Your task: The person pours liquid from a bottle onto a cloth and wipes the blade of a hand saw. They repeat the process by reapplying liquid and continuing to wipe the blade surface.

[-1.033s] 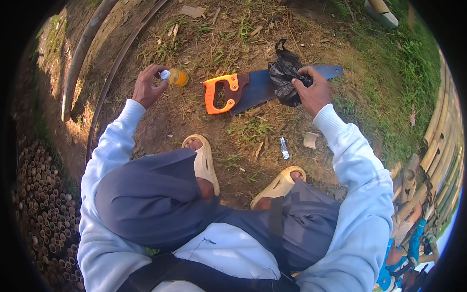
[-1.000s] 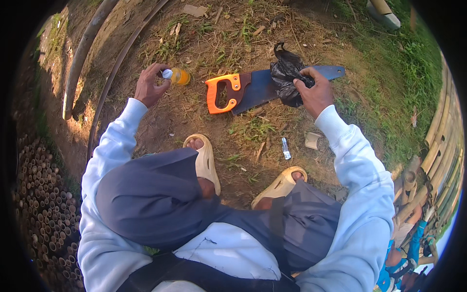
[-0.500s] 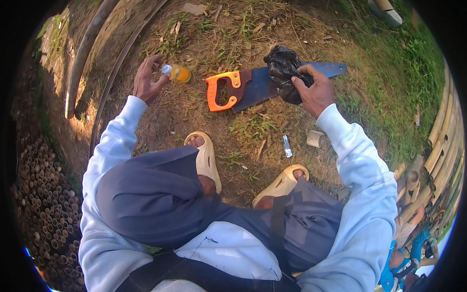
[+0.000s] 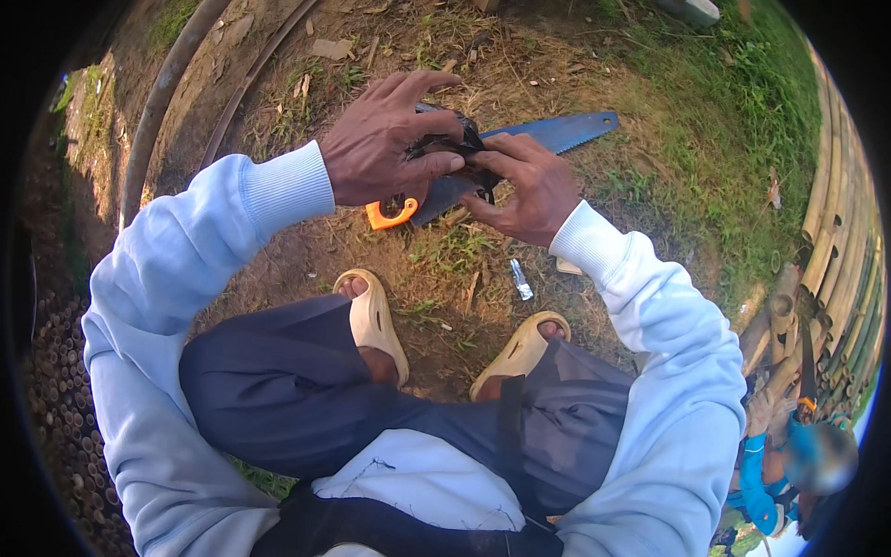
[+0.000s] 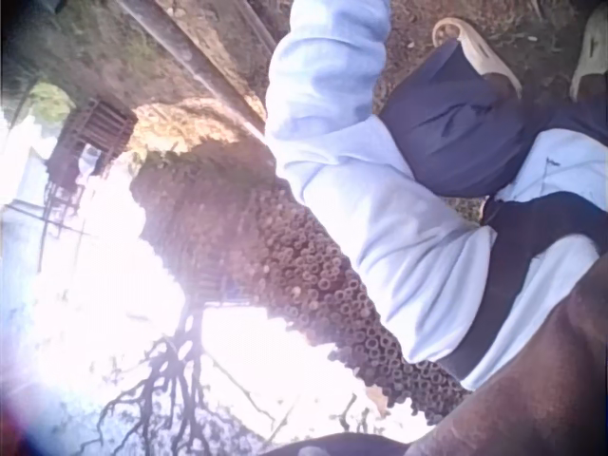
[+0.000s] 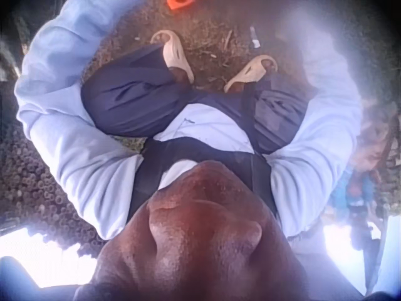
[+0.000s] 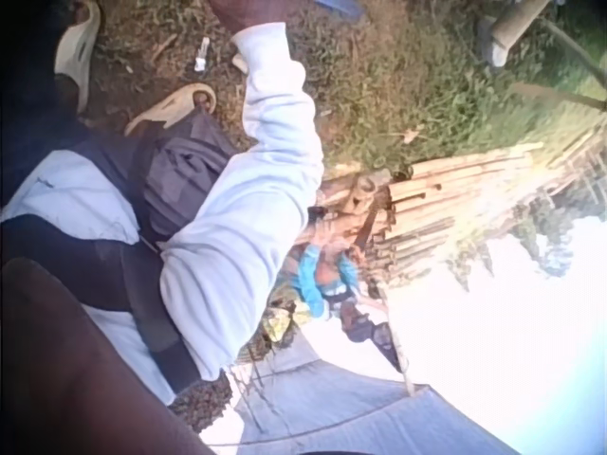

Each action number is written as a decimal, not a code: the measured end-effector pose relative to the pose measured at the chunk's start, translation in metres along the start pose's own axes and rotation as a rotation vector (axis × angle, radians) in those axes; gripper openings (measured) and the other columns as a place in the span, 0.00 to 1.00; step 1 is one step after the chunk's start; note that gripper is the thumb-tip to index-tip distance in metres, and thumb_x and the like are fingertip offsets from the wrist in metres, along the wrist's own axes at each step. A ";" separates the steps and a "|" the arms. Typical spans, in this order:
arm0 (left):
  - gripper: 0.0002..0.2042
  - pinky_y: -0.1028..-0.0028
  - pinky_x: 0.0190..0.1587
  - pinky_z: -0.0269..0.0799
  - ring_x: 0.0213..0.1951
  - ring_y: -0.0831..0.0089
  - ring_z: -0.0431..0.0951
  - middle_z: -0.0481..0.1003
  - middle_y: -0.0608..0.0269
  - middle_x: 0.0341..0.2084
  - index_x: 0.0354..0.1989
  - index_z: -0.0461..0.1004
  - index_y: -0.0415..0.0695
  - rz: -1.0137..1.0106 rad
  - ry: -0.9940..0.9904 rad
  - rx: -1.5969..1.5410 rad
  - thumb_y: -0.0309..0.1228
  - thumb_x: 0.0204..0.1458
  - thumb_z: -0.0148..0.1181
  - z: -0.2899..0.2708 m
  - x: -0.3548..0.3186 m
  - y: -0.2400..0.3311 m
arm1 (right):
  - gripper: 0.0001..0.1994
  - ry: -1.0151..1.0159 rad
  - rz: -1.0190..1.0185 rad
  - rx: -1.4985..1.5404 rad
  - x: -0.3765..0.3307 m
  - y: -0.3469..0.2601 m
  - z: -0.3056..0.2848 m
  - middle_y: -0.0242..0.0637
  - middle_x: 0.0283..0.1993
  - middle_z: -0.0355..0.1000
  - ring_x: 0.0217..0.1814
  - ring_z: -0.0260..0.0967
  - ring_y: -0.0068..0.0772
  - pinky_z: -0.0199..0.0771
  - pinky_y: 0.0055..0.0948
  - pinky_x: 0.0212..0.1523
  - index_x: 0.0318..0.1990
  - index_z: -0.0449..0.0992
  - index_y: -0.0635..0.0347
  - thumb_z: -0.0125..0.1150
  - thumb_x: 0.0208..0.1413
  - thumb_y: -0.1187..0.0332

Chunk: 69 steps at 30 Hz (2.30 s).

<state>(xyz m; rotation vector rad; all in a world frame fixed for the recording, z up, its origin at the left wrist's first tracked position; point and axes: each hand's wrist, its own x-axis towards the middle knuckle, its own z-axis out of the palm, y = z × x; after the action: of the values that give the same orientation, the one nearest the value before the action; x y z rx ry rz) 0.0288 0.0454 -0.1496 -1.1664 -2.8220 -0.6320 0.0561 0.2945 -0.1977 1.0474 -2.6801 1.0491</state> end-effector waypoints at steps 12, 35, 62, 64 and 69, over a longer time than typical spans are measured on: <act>0.29 0.61 0.57 0.67 0.49 0.56 0.77 0.72 0.57 0.49 0.57 0.70 0.46 -0.089 0.179 0.127 0.34 0.44 0.70 0.059 0.010 0.003 | 0.18 0.074 0.141 0.079 -0.017 0.016 -0.001 0.47 0.52 0.73 0.52 0.75 0.51 0.77 0.39 0.52 0.48 0.78 0.63 0.65 0.47 0.82; 0.41 0.64 0.48 0.77 0.48 0.50 0.77 0.63 0.44 0.60 0.74 0.51 0.40 -0.050 0.030 -0.509 0.13 0.46 0.54 0.081 0.014 0.048 | 0.14 -0.033 0.146 0.159 -0.032 0.027 0.006 0.53 0.42 0.75 0.47 0.74 0.61 0.75 0.50 0.47 0.46 0.74 0.68 0.57 0.49 0.81; 0.15 0.68 0.39 0.74 0.39 0.64 0.78 0.70 0.53 0.56 0.40 0.78 0.40 -0.152 0.073 -0.779 0.13 0.44 0.51 0.031 -0.001 0.066 | 0.27 -0.694 0.294 -0.328 -0.036 0.039 0.041 0.45 0.48 0.79 0.45 0.80 0.51 0.81 0.48 0.50 0.54 0.73 0.46 0.69 0.49 0.46; 0.14 0.69 0.39 0.73 0.38 0.64 0.78 0.70 0.53 0.56 0.38 0.78 0.40 -0.157 0.059 -0.748 0.13 0.44 0.51 0.029 -0.002 0.060 | 0.27 -0.608 0.276 -0.319 -0.031 0.031 0.031 0.45 0.47 0.79 0.44 0.79 0.52 0.81 0.49 0.45 0.52 0.73 0.48 0.71 0.47 0.48; 0.14 0.65 0.44 0.75 0.45 0.59 0.78 0.70 0.50 0.56 0.37 0.79 0.39 -0.120 0.052 -0.661 0.15 0.45 0.50 0.043 -0.001 0.052 | 0.21 -0.491 0.208 -0.345 -0.021 0.022 0.019 0.44 0.41 0.80 0.41 0.80 0.50 0.81 0.47 0.40 0.46 0.78 0.51 0.69 0.50 0.49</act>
<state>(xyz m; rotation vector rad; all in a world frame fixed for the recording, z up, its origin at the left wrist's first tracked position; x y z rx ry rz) 0.0701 0.0942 -0.1711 -1.0015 -2.7192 -1.6620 0.0617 0.3059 -0.2313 1.0845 -3.2508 0.3421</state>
